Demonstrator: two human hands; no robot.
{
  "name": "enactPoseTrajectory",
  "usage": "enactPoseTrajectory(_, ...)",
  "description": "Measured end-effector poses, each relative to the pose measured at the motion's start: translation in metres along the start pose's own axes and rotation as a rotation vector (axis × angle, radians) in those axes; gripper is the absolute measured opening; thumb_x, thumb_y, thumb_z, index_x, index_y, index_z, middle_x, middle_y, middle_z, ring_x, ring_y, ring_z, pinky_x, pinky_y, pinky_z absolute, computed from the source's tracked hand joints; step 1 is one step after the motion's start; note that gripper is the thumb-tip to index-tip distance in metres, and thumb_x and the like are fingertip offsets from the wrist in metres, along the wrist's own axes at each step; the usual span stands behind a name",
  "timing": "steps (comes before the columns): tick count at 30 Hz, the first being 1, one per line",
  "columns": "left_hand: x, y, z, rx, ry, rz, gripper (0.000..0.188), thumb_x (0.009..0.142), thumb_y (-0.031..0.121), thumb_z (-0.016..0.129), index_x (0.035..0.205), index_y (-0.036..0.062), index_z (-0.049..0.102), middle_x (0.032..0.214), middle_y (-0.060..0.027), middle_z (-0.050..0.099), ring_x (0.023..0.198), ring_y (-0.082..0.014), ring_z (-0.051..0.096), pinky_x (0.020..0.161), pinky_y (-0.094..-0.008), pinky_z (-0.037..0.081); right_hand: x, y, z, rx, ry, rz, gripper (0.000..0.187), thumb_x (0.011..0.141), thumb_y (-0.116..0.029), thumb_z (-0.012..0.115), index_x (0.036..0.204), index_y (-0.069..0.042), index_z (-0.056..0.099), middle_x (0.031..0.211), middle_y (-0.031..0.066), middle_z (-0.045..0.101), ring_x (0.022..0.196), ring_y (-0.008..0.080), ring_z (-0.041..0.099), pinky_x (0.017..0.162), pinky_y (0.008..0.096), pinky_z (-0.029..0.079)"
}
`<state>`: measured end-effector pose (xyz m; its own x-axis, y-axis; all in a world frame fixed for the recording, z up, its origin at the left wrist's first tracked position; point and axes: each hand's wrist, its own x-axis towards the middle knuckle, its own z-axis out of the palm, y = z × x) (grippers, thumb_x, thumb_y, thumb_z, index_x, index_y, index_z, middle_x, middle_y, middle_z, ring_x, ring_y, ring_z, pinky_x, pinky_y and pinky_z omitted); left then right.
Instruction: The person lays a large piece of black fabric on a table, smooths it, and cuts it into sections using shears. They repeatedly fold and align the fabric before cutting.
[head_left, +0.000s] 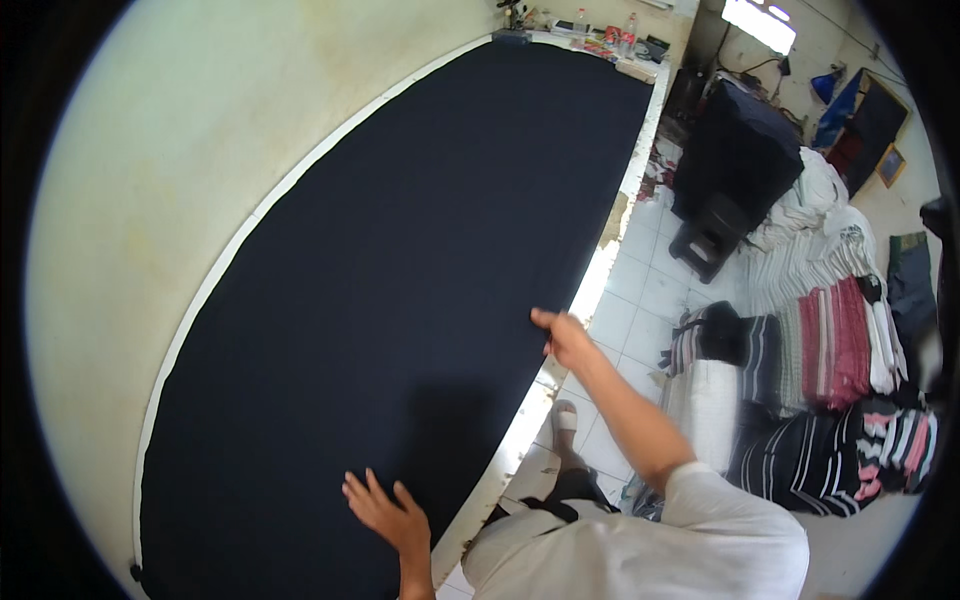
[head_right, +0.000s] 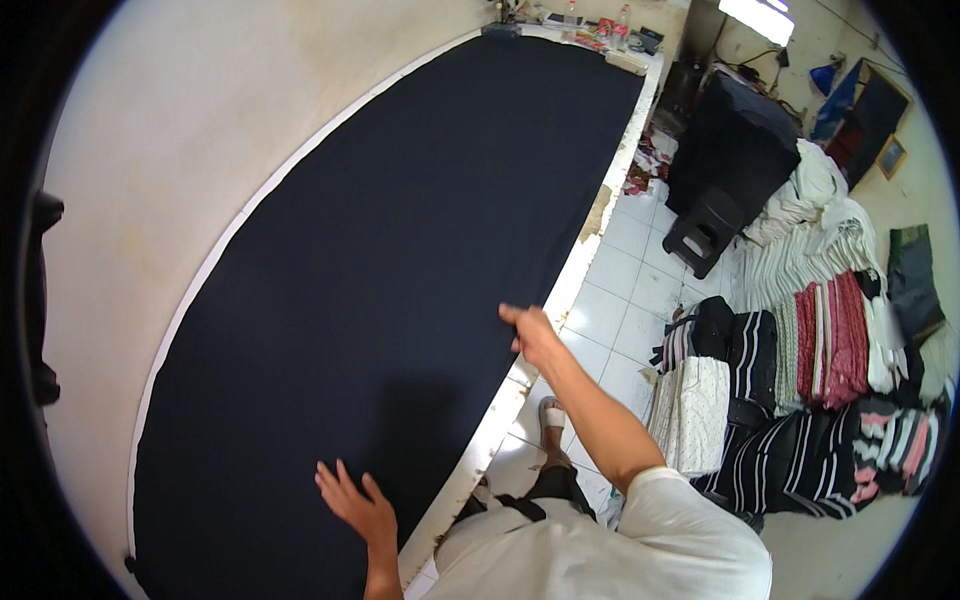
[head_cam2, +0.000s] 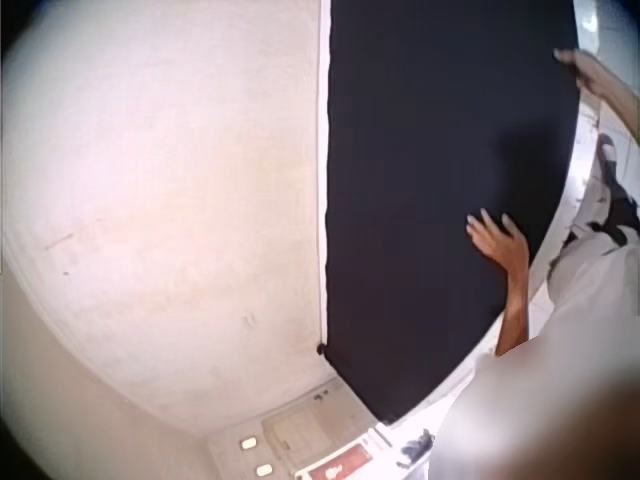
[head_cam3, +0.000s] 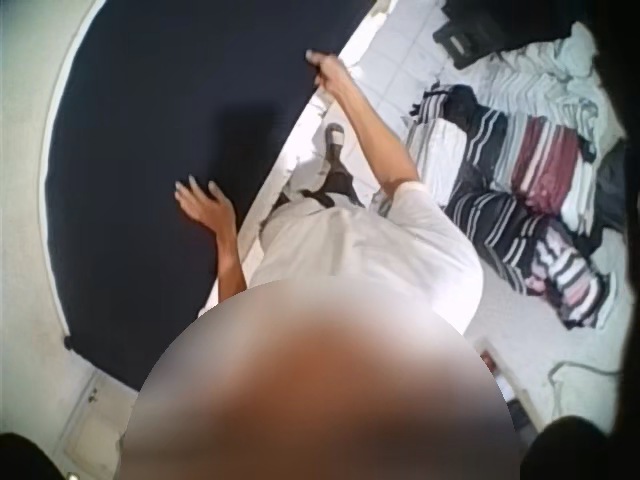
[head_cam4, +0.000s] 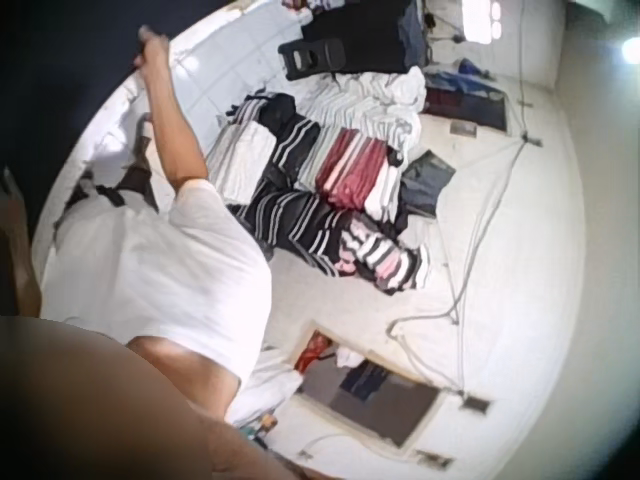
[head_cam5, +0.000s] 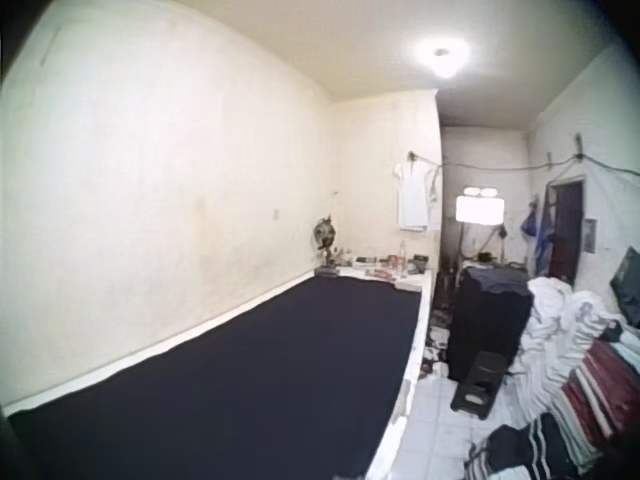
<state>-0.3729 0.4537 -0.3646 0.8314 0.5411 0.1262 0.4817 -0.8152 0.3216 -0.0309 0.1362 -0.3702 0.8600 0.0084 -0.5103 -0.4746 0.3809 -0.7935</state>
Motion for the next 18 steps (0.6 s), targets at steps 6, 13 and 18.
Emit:
enactPoseTrajectory(6, 0.02, 0.086, 0.024, 0.173, -0.074, -0.147, 0.066, 0.113, 0.038, 0.046, 0.166, -0.0005, 0.036, 0.177, -0.0243, 0.021, 0.166, -0.0431, 0.013, 0.132, -0.0591, 0.006, 0.077, -0.083, -0.064, -0.567, -0.04, -0.241, 0.046, 0.103, -0.009, 0.068, 0.136, 0.007, 0.039, 0.08, 0.0144, 0.061, 0.055, 0.027, 0.07, 0.046, 0.0369, 0.056)
enactPoseTrajectory(13, 0.059, 0.192, 0.057, 0.077, 0.018, 0.005, 0.066, 0.11, 0.034, 0.05, 0.164, -0.0029, 0.039, 0.176, -0.027, 0.024, 0.164, -0.0473, 0.014, 0.132, -0.0619, 0.006, 0.149, -0.152, -0.096, -0.337, 0.087, 0.076, 0.036, 0.103, -0.024, 0.073, 0.112, 0.008, 0.058, 0.074, 0.0152, 0.068, 0.051, 0.0251, 0.067, 0.046, 0.037, 0.058)
enactPoseTrajectory(18, 0.086, 0.278, 0.092, 0.074, -0.184, 0.186, 0.068, 0.108, 0.033, 0.054, 0.165, -0.0022, 0.038, 0.176, -0.0275, 0.023, 0.164, -0.0478, 0.013, 0.131, -0.0628, 0.007, 0.206, -0.203, -0.117, -0.713, 0.319, 0.034, 0.031, 0.099, -0.024, 0.073, 0.091, 0.006, 0.072, 0.072, 0.0135, 0.072, 0.049, 0.0255, 0.065, 0.052, 0.0424, 0.055)
